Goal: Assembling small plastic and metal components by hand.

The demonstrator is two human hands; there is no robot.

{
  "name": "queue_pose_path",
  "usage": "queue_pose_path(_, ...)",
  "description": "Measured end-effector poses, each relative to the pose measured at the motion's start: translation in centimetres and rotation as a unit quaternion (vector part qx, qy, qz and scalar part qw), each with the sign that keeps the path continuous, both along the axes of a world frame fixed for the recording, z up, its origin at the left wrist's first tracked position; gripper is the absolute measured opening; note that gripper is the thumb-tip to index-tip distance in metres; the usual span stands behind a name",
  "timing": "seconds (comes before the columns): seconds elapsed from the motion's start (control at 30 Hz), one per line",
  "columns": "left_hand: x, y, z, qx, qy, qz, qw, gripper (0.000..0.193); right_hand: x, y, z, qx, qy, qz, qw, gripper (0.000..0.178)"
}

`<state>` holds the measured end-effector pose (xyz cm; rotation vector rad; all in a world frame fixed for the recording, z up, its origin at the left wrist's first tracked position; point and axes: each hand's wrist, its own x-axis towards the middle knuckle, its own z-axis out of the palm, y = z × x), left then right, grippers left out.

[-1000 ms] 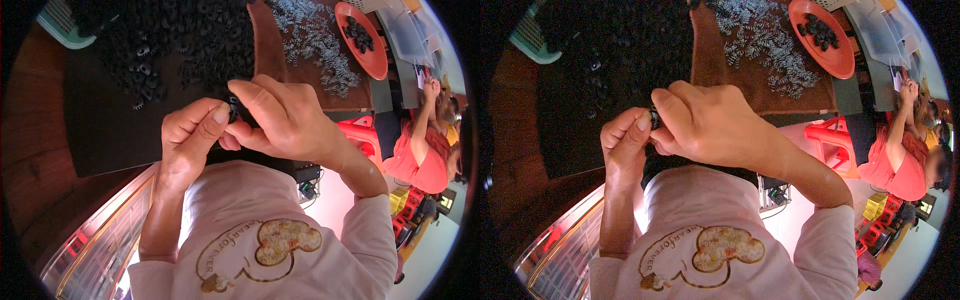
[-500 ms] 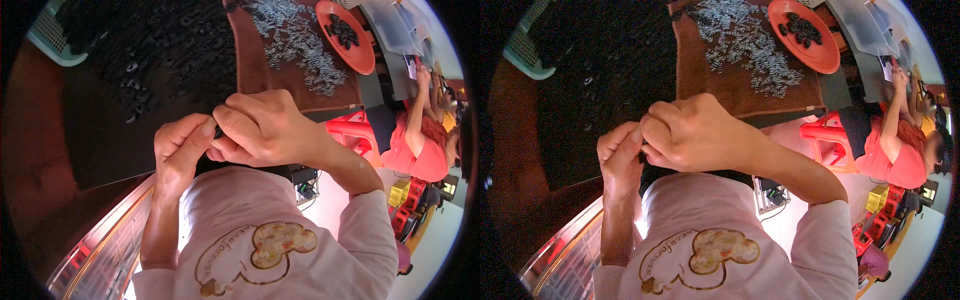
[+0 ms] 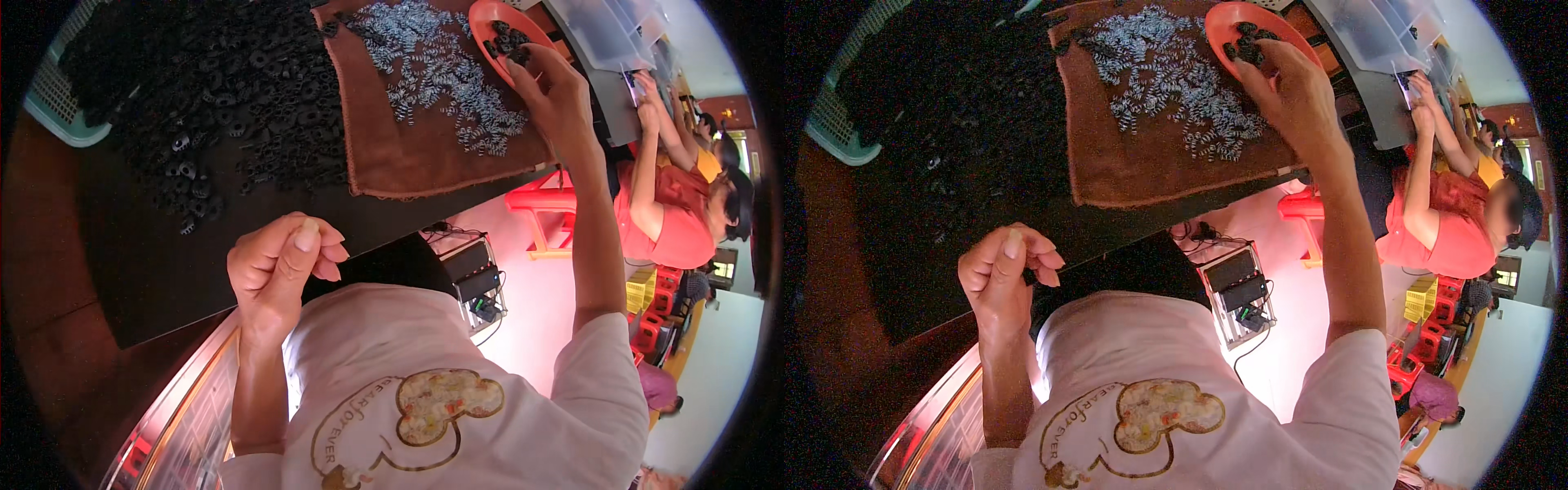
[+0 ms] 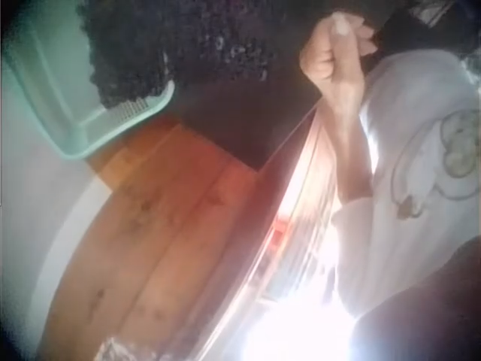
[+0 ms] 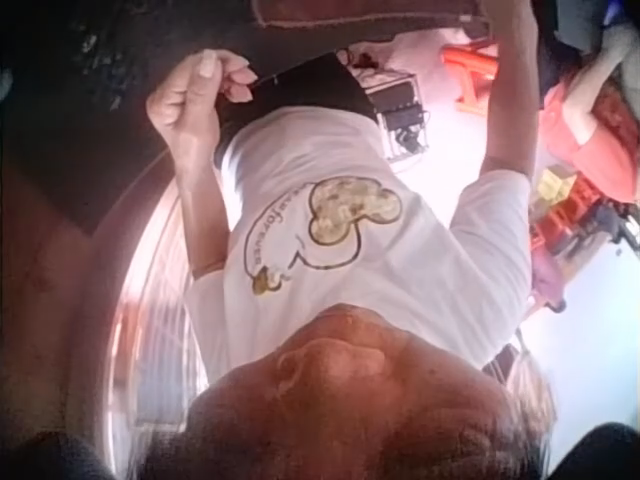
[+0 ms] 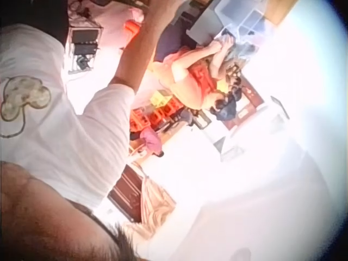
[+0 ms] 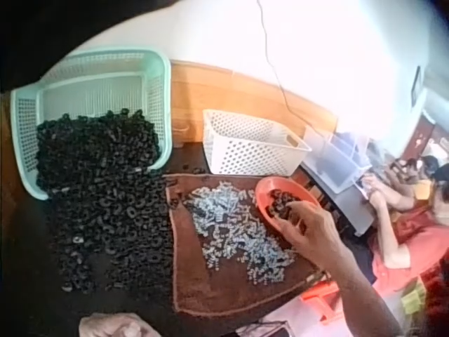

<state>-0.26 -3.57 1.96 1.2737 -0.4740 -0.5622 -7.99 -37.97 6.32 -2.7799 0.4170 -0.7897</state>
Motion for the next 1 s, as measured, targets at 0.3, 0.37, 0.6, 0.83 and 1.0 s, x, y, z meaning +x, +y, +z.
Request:
queue_pose_path(0.3,0.4,0.8,0.1,0.022,0.005,-0.031,0.999,0.024,0.9,2.7,0.2,0.105,0.055,-0.008,0.993,0.020)
queue_pose_path(0.37,0.5,0.9,0.2,0.024,0.002,-0.029,0.999,0.024,2.3,5.5,0.8,0.133,0.025,0.084,0.987,0.014)
queue_pose_path(0.6,0.2,1.0,0.6,0.034,0.005,-0.019,0.999,0.025,9.8,12.6,-1.0,-0.008,0.026,0.315,0.949,0.011)
queue_pose_path(0.83,0.2,1.7,0.3,0.032,-0.024,-0.026,0.999,0.027,14.9,17.8,-2.7,-0.050,0.089,0.338,0.936,0.018)
queue_pose_path(1.0,0.4,2.2,0.2,0.016,-0.040,-0.032,0.999,0.022,14.9,20.4,-2.1,-0.065,0.162,0.326,0.929,0.025)
